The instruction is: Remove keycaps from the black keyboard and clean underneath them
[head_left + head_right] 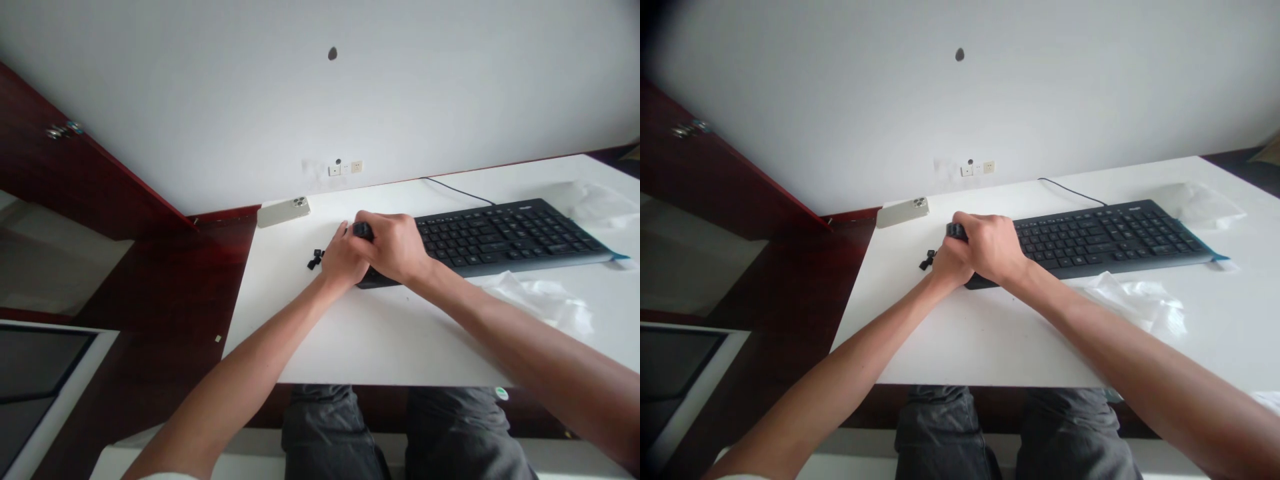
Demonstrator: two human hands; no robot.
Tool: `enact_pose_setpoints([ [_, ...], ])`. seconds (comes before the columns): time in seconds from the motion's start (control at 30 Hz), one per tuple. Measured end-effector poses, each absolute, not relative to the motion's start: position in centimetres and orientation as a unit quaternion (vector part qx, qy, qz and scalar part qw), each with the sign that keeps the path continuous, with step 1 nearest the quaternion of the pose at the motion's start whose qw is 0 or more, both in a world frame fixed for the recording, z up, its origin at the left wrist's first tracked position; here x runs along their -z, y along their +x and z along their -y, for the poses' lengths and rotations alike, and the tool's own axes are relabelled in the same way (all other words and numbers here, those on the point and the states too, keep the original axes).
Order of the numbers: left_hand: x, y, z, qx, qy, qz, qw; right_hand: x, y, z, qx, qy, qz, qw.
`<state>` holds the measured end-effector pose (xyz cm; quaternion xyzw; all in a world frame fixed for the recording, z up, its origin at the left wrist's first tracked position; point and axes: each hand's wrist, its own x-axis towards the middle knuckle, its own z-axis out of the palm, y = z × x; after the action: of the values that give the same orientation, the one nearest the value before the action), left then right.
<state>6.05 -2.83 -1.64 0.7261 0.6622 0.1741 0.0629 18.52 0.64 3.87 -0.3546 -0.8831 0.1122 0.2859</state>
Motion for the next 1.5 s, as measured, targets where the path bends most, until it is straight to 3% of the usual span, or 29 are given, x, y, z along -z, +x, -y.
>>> enact_pose_setpoints([
  [0.13, 1.1, 6.1, 2.8, -0.189, 0.707, -0.677, 0.082, -4.3, 18.5, -0.8, -0.118, -0.346, 0.888, 0.28],
  [0.37, 0.5, 3.9, 2.2, -0.253, 0.74, -0.623, 0.02, -3.6, 21.1, -4.2, -0.101, -0.403, 0.849, 0.326],
  [0.8, -0.9, 1.4, 2.1, -0.27, 0.682, -0.675, 0.077, -2.9, 20.9, -4.7, -0.145, -0.38, 0.865, 0.293],
  [0.97, -0.8, 0.1, 1.7, -0.251, 0.713, -0.648, 0.101, -2.7, 20.7, -4.9, -0.129, -0.405, 0.872, 0.244],
  [1.23, -1.0, -1.2, 1.7, -0.279, 0.721, -0.595, 0.219, -3.1, 20.3, -4.0, -0.123, -0.439, 0.871, 0.181],
  [1.5, -1.3, -1.5, 1.7, -0.27, 0.745, -0.576, 0.202, -3.4, 20.2, -3.2, -0.094, -0.454, 0.878, 0.118],
])
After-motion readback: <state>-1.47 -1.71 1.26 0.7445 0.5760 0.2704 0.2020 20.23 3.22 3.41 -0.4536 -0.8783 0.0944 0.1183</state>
